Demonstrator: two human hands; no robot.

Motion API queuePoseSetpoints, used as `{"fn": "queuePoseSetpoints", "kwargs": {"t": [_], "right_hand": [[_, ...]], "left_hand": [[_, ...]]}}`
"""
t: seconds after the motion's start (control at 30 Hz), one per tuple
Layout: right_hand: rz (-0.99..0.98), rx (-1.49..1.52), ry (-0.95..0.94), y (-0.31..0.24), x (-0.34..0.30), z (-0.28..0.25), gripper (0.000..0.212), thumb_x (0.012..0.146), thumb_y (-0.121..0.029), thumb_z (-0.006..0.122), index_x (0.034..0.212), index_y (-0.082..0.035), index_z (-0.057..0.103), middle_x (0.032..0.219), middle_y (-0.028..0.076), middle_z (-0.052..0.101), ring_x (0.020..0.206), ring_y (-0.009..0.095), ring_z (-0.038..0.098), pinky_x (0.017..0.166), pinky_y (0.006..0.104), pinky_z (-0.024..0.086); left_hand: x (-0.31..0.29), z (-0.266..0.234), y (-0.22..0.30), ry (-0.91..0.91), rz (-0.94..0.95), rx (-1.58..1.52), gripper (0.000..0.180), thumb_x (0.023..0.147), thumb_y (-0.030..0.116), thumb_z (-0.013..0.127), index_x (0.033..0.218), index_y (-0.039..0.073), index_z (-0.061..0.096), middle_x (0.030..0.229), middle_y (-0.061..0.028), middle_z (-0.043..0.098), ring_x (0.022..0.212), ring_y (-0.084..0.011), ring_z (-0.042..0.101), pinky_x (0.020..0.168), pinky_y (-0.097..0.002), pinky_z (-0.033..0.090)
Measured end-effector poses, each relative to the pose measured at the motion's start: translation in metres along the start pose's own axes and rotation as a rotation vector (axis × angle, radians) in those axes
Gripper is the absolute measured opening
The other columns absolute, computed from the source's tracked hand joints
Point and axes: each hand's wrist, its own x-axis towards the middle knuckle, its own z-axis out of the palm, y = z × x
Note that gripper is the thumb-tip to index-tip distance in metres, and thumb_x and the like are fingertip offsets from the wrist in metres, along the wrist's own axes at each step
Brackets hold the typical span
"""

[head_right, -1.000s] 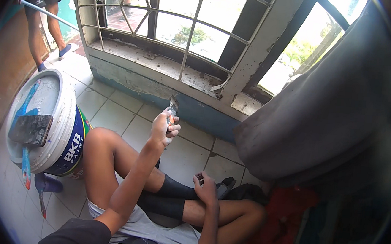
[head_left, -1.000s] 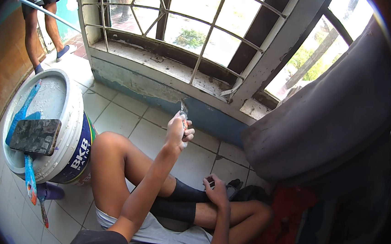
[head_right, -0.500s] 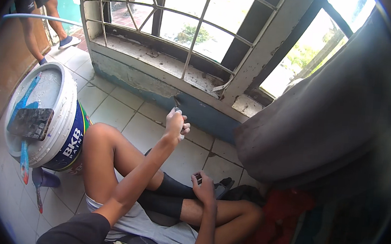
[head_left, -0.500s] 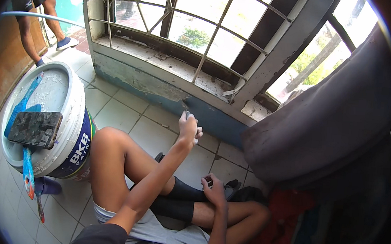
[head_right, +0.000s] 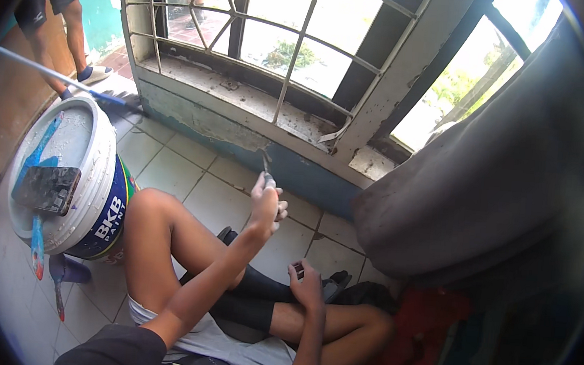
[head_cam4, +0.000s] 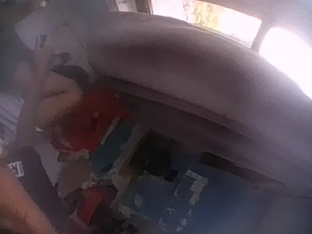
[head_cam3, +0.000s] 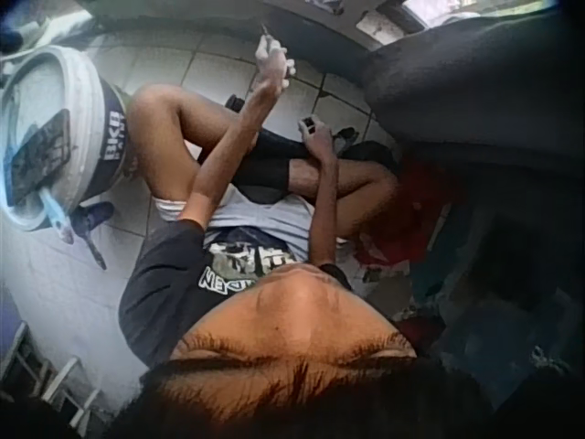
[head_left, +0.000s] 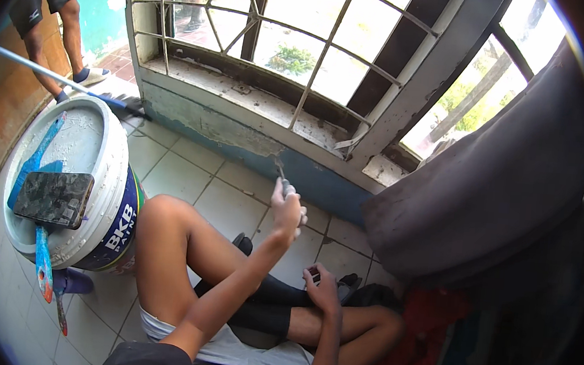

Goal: The person scrapes old paint off the wall beneath a window using a scraper.

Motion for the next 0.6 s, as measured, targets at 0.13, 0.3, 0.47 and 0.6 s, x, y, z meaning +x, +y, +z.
{"fn": "queuePoseSetpoints", "kwargs": {"t": [0.13, 0.3, 0.47, 0.6], "right_hand": [[-0.002, 0.029, -0.044, -0.001, 0.001, 0.012, 0.018, 0.091, -0.018, 0.065, 0.097, -0.001, 0.065, 0.083, 0.016, 0.071, 0.079, 0.030, 0.071, 0.074, 0.0376, 0.053], [-0.029, 0.050, -0.012, -0.001, -0.002, 0.004, 0.017, 0.091, -0.017, 0.065, 0.097, -0.001, 0.066, 0.083, 0.017, 0.071, 0.079, 0.030, 0.071, 0.073, 0.0374, 0.053], [-0.026, 0.042, -0.026, -0.002, 0.000, 0.009, 0.017, 0.092, -0.016, 0.065, 0.096, 0.000, 0.065, 0.081, 0.014, 0.070, 0.075, 0.025, 0.070, 0.070, 0.0349, 0.053], [-0.097, 0.060, 0.003, 0.008, -0.004, 0.006, 0.017, 0.093, -0.016, 0.064, 0.096, 0.001, 0.064, 0.079, 0.012, 0.070, 0.070, 0.020, 0.069, 0.065, 0.0324, 0.053]], "left_hand": [[0.038, -0.014, 0.007, 0.079, -0.021, 0.112, 0.059, 0.101, 0.017, 0.038, 0.157, 0.013, 0.021, 0.075, -0.0015, 0.045, 0.041, -0.0096, 0.038, 0.035, -0.0276, 0.032], [0.025, -0.014, -0.005, 0.050, 0.042, 0.071, 0.059, 0.101, 0.017, 0.037, 0.157, 0.013, 0.020, 0.073, -0.0006, 0.042, 0.041, -0.0089, 0.037, 0.035, -0.0271, 0.031], [0.026, -0.009, -0.001, 0.021, -0.016, -0.002, 0.058, 0.101, 0.014, 0.037, 0.156, 0.014, 0.022, 0.073, 0.0001, 0.040, 0.042, -0.0076, 0.035, 0.035, -0.0257, 0.027], [0.008, -0.010, -0.010, -0.034, -0.018, 0.038, 0.048, 0.101, 0.016, 0.038, 0.149, 0.016, 0.030, 0.081, -0.0016, 0.041, 0.044, -0.0076, 0.035, 0.036, -0.0254, 0.025]]}}
